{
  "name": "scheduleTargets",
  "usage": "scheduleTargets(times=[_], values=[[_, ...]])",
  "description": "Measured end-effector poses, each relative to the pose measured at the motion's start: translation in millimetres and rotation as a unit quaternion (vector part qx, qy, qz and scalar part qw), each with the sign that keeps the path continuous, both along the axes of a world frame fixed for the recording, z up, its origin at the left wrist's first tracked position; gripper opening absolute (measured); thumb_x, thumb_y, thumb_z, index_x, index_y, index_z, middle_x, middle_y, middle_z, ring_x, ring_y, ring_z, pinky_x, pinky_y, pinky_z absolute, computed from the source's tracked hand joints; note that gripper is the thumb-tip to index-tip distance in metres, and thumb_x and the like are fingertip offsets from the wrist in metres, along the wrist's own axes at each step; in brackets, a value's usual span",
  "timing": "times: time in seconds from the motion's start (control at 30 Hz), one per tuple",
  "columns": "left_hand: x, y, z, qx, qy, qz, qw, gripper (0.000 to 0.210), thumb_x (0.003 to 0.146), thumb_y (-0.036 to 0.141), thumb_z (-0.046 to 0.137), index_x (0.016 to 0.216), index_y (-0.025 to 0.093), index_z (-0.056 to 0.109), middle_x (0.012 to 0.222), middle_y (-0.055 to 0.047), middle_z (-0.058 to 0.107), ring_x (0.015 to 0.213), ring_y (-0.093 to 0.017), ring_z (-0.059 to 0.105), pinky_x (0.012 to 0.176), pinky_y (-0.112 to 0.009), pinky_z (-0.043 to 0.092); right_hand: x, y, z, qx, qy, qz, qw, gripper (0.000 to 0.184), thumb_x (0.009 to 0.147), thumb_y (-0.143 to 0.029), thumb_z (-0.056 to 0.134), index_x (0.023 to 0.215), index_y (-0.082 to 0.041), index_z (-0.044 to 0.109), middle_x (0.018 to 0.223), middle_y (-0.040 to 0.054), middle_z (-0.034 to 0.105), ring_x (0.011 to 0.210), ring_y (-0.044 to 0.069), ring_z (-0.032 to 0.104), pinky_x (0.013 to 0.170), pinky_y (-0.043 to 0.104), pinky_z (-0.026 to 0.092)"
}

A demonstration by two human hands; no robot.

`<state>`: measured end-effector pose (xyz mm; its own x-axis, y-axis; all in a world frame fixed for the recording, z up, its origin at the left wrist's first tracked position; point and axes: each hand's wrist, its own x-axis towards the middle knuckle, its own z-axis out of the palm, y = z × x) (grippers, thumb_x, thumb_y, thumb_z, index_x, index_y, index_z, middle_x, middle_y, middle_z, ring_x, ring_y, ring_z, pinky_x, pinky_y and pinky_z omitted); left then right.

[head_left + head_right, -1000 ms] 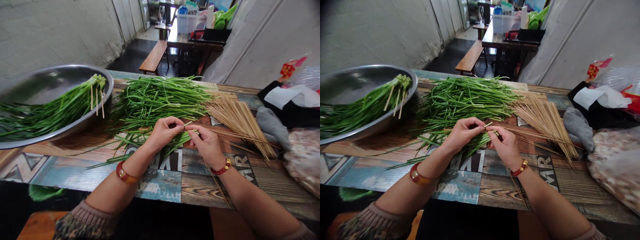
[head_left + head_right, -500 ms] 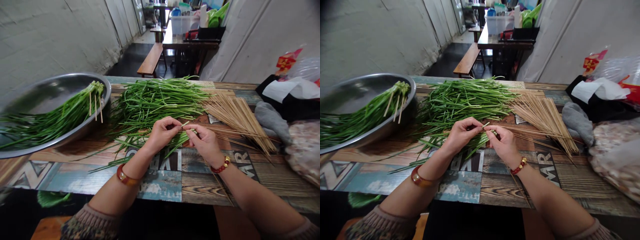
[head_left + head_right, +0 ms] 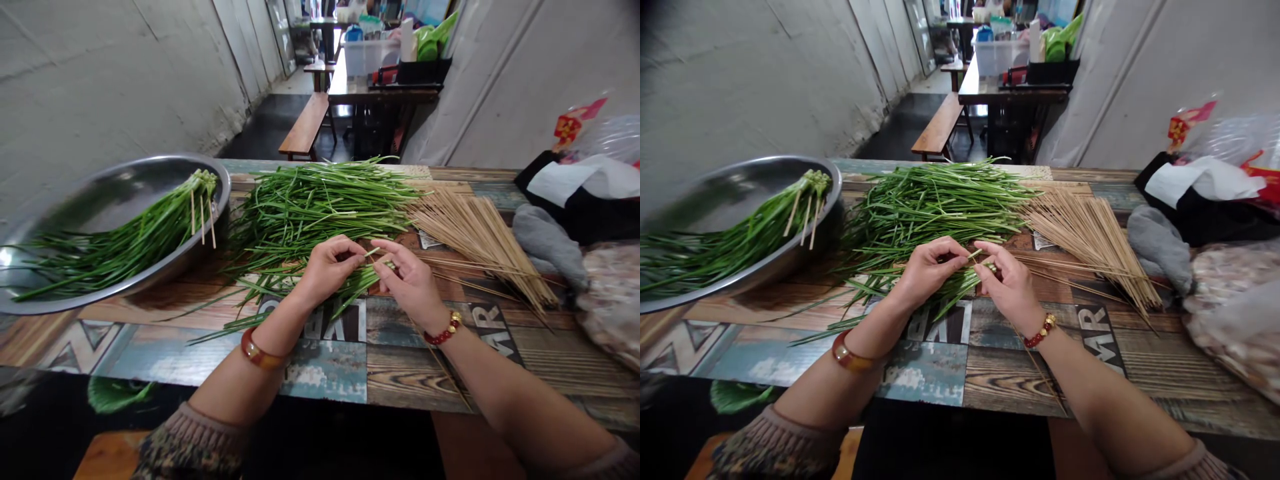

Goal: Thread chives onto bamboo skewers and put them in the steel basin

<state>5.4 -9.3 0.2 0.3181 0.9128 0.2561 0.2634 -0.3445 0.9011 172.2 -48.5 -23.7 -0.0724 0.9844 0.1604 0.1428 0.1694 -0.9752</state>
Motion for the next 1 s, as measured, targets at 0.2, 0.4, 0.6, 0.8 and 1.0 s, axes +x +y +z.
scheduleTargets(times=[0.2,0.4,0.6,0.8,1.0], values=[[1.9,-2.5,0.9,-0.01,0.014,0.013,1.0,0.008,0.076,0.017,0.064,0.07,0.014,0.068,0.067,-0.001,0.061,0.063,-0.011,0.051,0.06,-0.023,0.037,-1.1,-0.6,-2.1,0.009,-0.016,-0.017,1.0,0.027,0.087,-0.035,0.058,0.11,-0.021,0.056,0.072,-0.0036,0.058,0.049,0.008,0.053,0.047,0.021,0.043],[3.6,-4.8,0.8,-0.026,0.019,0.004,0.999,0.009,0.075,0.018,0.064,0.068,0.013,0.065,0.069,-0.001,0.062,0.067,-0.011,0.054,0.064,-0.023,0.04,-2.7,0.2,-5.5,0.009,-0.018,-0.026,0.999,0.024,0.086,-0.038,0.058,0.103,-0.021,0.054,0.074,-0.003,0.06,0.049,0.008,0.055,0.046,0.021,0.045],[1.5,-4.6,1.6,-0.044,0.004,-0.026,0.999,0.01,0.077,0.02,0.063,0.071,0.012,0.068,0.073,-0.003,0.063,0.07,-0.012,0.056,0.065,-0.022,0.042,-2.1,0.4,-7.4,0.014,-0.033,-0.036,0.999,0.022,0.086,-0.039,0.06,0.094,-0.02,0.053,0.073,-0.003,0.058,0.05,0.008,0.056,0.046,0.021,0.045],[-1.5,-3.4,3.6,-0.082,0.024,-0.056,0.995,0.023,0.085,0.027,0.055,0.086,0.012,0.071,0.084,-0.006,0.071,0.077,-0.015,0.062,0.071,-0.025,0.046,-1.5,0.9,-3.7,-0.004,-0.015,-0.019,1.0,0.025,0.086,-0.038,0.06,0.101,-0.02,0.053,0.076,-0.0025,0.059,0.052,0.009,0.057,0.047,0.021,0.045],[-0.2,-4.4,1.0,-0.075,0.009,-0.052,0.996,0.017,0.079,0.024,0.06,0.076,0.011,0.071,0.073,-0.003,0.07,0.066,-0.013,0.059,0.064,-0.022,0.044,0.3,1.0,-1.4,-0.013,-0.022,-0.005,1.0,0.029,0.086,-0.04,0.059,0.107,-0.02,0.053,0.078,-0.0014,0.061,0.053,0.009,0.057,0.049,0.022,0.046]])
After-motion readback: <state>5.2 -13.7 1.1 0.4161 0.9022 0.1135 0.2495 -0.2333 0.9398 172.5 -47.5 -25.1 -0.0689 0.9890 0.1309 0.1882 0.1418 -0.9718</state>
